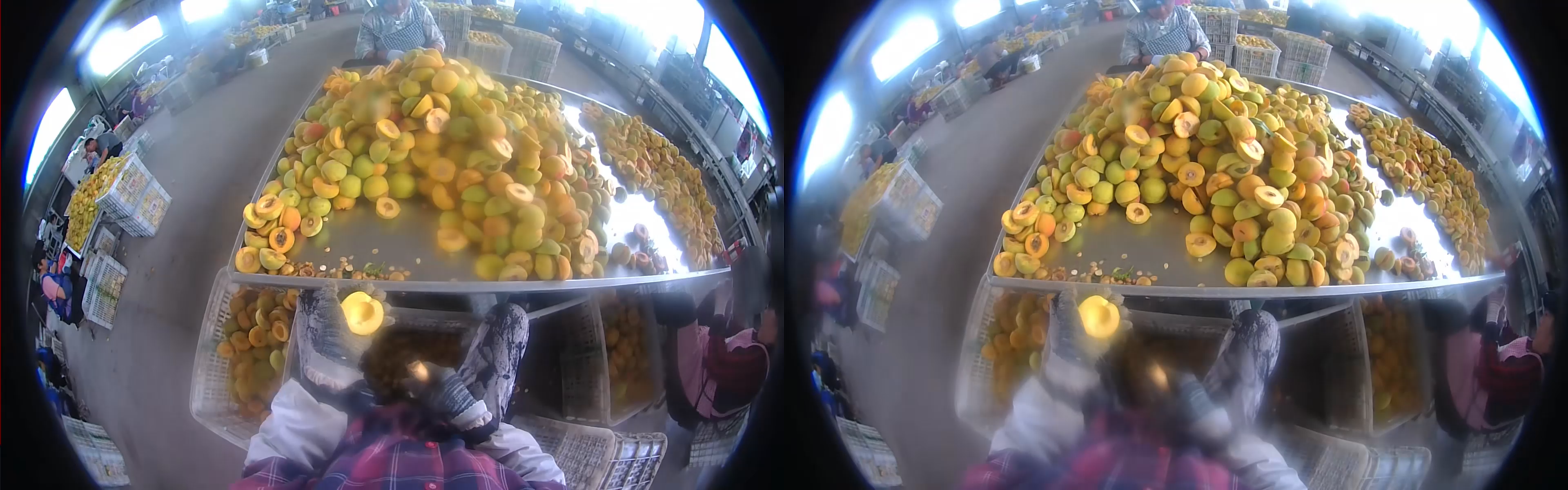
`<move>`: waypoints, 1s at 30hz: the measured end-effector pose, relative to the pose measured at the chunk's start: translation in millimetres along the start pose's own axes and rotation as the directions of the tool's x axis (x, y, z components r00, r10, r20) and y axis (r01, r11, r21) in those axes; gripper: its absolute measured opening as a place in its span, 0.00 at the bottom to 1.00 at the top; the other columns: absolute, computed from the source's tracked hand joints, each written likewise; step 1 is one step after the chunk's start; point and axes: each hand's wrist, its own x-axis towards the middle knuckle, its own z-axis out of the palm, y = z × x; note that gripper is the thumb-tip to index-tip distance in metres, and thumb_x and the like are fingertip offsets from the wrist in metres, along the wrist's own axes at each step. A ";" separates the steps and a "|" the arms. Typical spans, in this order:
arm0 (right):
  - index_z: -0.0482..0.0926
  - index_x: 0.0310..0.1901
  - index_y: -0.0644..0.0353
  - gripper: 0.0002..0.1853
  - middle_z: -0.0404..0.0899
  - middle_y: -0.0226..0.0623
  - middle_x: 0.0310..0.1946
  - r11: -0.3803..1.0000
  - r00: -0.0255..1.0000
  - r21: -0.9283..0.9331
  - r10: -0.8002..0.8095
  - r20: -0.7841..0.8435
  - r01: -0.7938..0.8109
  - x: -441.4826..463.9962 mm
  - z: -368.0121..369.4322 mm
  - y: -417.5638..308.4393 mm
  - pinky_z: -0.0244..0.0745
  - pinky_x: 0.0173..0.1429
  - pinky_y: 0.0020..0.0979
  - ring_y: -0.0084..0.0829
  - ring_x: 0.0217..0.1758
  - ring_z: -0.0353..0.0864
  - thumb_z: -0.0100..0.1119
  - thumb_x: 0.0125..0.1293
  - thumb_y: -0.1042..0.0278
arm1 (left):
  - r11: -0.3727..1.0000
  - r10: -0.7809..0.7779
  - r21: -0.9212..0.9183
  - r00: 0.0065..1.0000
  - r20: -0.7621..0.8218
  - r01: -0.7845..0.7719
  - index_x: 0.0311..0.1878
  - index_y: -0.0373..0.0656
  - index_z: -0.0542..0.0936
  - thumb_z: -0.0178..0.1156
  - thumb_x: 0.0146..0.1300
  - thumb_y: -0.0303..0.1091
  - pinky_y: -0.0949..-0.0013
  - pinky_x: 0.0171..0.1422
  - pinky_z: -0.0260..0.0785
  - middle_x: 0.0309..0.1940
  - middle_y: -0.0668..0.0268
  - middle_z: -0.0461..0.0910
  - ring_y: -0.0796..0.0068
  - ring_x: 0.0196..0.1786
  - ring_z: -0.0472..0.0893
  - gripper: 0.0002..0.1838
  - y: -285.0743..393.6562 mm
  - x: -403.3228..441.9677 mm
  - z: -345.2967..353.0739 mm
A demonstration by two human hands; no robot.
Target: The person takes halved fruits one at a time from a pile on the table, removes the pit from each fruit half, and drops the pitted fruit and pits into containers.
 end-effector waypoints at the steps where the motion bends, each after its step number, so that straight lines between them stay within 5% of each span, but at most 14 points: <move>1: 0.78 0.55 0.62 0.19 0.84 0.49 0.39 1.000 1.000 -0.005 -0.008 0.003 0.008 0.4 0.0 3.5 0.77 0.47 0.39 0.41 0.41 0.84 0.63 0.69 0.60 | 0.998 0.043 0.052 0.999 -0.014 -0.042 0.47 0.36 0.78 0.51 0.69 0.65 0.54 0.50 0.80 0.41 0.54 0.82 0.57 0.43 0.83 0.34 8.0 -6.9 3.6; 2: 0.78 0.55 0.62 0.19 0.84 0.48 0.40 0.989 0.990 -0.091 -0.124 -0.062 0.119 3.3 -1.6 11.4 0.78 0.47 0.38 0.40 0.42 0.84 0.63 0.68 0.60 | 0.913 0.268 0.290 0.957 0.107 -0.288 0.46 0.37 0.78 0.50 0.71 0.61 0.60 0.49 0.79 0.39 0.57 0.82 0.63 0.42 0.83 0.30 4.7 7.3 -29.8; 3: 0.78 0.56 0.61 0.20 0.84 0.47 0.40 0.958 0.962 -0.179 -0.248 -0.118 0.225 7.7 -3.3 18.7 0.78 0.47 0.37 0.39 0.42 0.83 0.64 0.68 0.60 | 0.353 0.725 0.866 0.689 -0.014 -0.354 0.46 0.37 0.79 0.49 0.75 0.55 0.65 0.48 0.77 0.37 0.60 0.82 0.67 0.41 0.82 0.26 -10.8 12.5 -39.9; 4: 0.78 0.56 0.61 0.20 0.84 0.47 0.40 0.953 0.957 -0.179 -0.267 -0.117 0.244 13.2 -5.1 24.4 0.78 0.47 0.37 0.39 0.42 0.83 0.64 0.68 0.60 | 0.090 0.803 0.889 0.561 0.202 -0.449 0.46 0.37 0.81 0.53 0.75 0.46 0.65 0.49 0.76 0.38 0.60 0.83 0.67 0.42 0.82 0.19 10.5 23.8 -81.6; 6: 0.77 0.57 0.61 0.21 0.84 0.47 0.43 0.946 0.982 -0.283 -0.181 -0.061 0.157 24.5 -9.4 35.8 0.78 0.49 0.36 0.38 0.44 0.83 0.64 0.68 0.59 | -0.709 0.623 0.698 0.373 0.688 -0.104 0.49 0.38 0.82 0.59 0.68 0.35 0.58 0.58 0.73 0.47 0.52 0.81 0.54 0.51 0.80 0.12 71.9 36.3 -166.4; 7: 0.77 0.57 0.61 0.21 0.84 0.47 0.43 0.945 0.979 -0.280 -0.194 -0.061 0.170 26.2 -10.5 45.2 0.78 0.49 0.36 0.38 0.44 0.83 0.64 0.68 0.59 | -0.395 0.806 0.914 0.510 0.299 0.089 0.50 0.36 0.81 0.60 0.67 0.37 0.56 0.60 0.71 0.48 0.50 0.81 0.48 0.53 0.78 0.15 92.0 7.5 -103.8; 9: 0.77 0.59 0.60 0.21 0.84 0.48 0.47 0.775 0.961 -0.572 -0.251 0.115 0.271 28.3 -13.1 60.4 0.77 0.53 0.38 0.40 0.49 0.84 0.63 0.69 0.58 | -0.518 0.825 0.841 0.352 0.442 0.157 0.50 0.36 0.80 0.62 0.66 0.41 0.55 0.58 0.71 0.47 0.51 0.81 0.46 0.50 0.79 0.18 113.2 38.2 -130.6; 10: 0.75 0.62 0.59 0.23 0.83 0.50 0.50 0.818 0.994 -0.576 0.073 0.080 -0.014 29.0 -2.4 19.2 0.75 0.56 0.38 0.40 0.53 0.83 0.59 0.71 0.55 | -0.441 0.776 0.897 0.515 0.364 0.030 0.51 0.35 0.79 0.61 0.66 0.40 0.55 0.58 0.72 0.48 0.51 0.81 0.47 0.50 0.79 0.18 123.5 46.6 -107.4; 12: 0.74 0.63 0.59 0.24 0.82 0.50 0.51 0.819 0.992 -0.574 0.075 0.098 -0.005 45.8 -9.7 42.0 0.75 0.57 0.39 0.41 0.54 0.82 0.58 0.72 0.54 | -0.296 0.681 0.936 0.646 0.345 -0.189 0.53 0.37 0.79 0.59 0.67 0.37 0.55 0.56 0.71 0.49 0.51 0.80 0.48 0.49 0.80 0.16 116.7 83.6 -72.1; 13: 0.73 0.64 0.58 0.25 0.82 0.49 0.52 0.819 0.990 -0.573 0.080 0.117 0.002 50.8 -13.2 56.0 0.74 0.58 0.39 0.42 0.56 0.82 0.56 0.73 0.53 | -0.415 0.530 0.910 0.819 0.221 0.024 0.52 0.41 0.79 0.55 0.70 0.37 0.53 0.53 0.72 0.47 0.51 0.81 0.49 0.48 0.80 0.13 108.6 90.3 -23.2; 14: 0.72 0.65 0.59 0.24 0.81 0.49 0.54 0.763 0.987 -0.639 0.006 0.162 0.100 52.3 -16.5 60.1 0.74 0.59 0.39 0.43 0.58 0.80 0.54 0.74 0.54 | -0.533 0.475 0.750 0.594 0.649 -0.393 0.48 0.44 0.81 0.54 0.71 0.45 0.50 0.51 0.72 0.44 0.50 0.82 0.48 0.48 0.81 0.16 96.5 141.0 -48.9; 18: 0.78 0.56 0.61 0.21 0.81 0.57 0.47 0.873 0.992 -0.476 -0.127 -0.005 0.109 42.9 -22.9 58.6 0.74 0.54 0.48 0.54 0.52 0.81 0.51 0.75 0.51 | -0.702 0.170 0.693 0.905 0.389 -0.166 0.48 0.40 0.82 0.47 0.68 0.65 0.48 0.55 0.72 0.44 0.44 0.83 0.43 0.49 0.82 0.34 28.2 310.1 -42.0; 19: 0.81 0.51 0.62 0.22 0.82 0.61 0.42 0.945 0.990 -0.321 -0.104 -0.098 0.068 42.8 -22.5 56.8 0.74 0.50 0.52 0.58 0.48 0.81 0.50 0.76 0.49 | -0.494 0.222 0.863 0.945 0.239 -0.102 0.48 0.35 0.81 0.42 0.69 0.67 0.49 0.55 0.73 0.44 0.43 0.83 0.42 0.50 0.82 0.39 26.3 299.1 -2.7; 30: 0.81 0.48 0.63 0.27 0.82 0.61 0.41 0.891 0.986 -0.445 -0.017 0.164 0.089 57.5 -26.4 59.4 0.74 0.52 0.52 0.63 0.48 0.79 0.45 0.76 0.44 | -0.492 0.038 0.869 0.995 0.089 -0.059 0.55 0.41 0.80 0.50 0.68 0.61 0.55 0.64 0.70 0.53 0.49 0.81 0.50 0.58 0.79 0.31 -45.9 373.3 -45.5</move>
